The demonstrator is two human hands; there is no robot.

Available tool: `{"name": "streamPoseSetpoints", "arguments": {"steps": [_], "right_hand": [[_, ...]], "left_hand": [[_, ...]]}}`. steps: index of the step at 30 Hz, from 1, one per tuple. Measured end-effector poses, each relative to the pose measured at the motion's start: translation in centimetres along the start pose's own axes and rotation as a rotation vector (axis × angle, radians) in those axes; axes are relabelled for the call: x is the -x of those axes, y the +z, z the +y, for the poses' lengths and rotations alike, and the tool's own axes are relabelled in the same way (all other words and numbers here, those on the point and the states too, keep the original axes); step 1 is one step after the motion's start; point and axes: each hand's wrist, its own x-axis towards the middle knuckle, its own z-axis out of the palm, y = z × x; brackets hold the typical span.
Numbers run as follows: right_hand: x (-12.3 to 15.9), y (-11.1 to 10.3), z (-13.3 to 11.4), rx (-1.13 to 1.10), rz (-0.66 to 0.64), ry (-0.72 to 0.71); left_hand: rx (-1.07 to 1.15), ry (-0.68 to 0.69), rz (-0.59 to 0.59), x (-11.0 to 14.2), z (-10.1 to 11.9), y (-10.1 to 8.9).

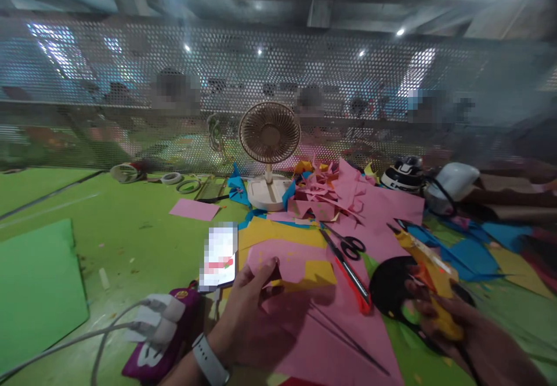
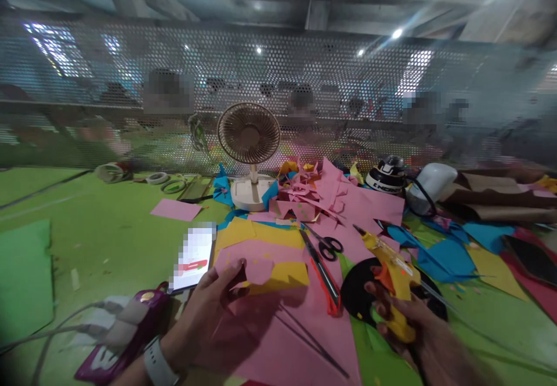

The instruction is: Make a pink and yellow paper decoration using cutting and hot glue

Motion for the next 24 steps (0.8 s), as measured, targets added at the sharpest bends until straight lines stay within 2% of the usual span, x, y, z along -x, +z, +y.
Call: {"name": "streamPoseSetpoints", "arguments": {"steps": [3, 7, 11, 14, 16, 21, 24], "right_hand": [[0.3, 1.4, -1.3, -0.238, -0.070, 0.112], [-0.1, 3.9, -2.7, -0.403, -0.319, 0.144], [-1.0, 6.3, -2.9, -0.460, -0.506, 0.185], [-1.1, 7.1, -2.6, -0.454, -0.601, 0.182], [-0.7, 7.1, -2.4, -0.397, -0.596, 0.171], [0.4, 7.1, -1.5, -0.173, -0.444, 0.067], [0.4, 7.3, -0.3, 0.009, -0.375, 0.014]], "left_hand": [[-0.046, 0.041, -0.025, -0.4, -0.2, -0.6], [-0.110, 0.062, -0.077, -1.4, -0.4, -1.6], [-0.094, 0.024, -0.058, -1.7, -0.6, -1.8], [-0.082, 0.013, -0.042, -1.4, -0.7, -1.6], [-0.099, 0.003, -0.052, -1.2, -0.7, -1.5], [-0.144, 0.002, -0.143, -0.9, -0.7, -1.6], [-0.138, -0.011, -0.127, -0.9, -0.7, -1.5]]}}
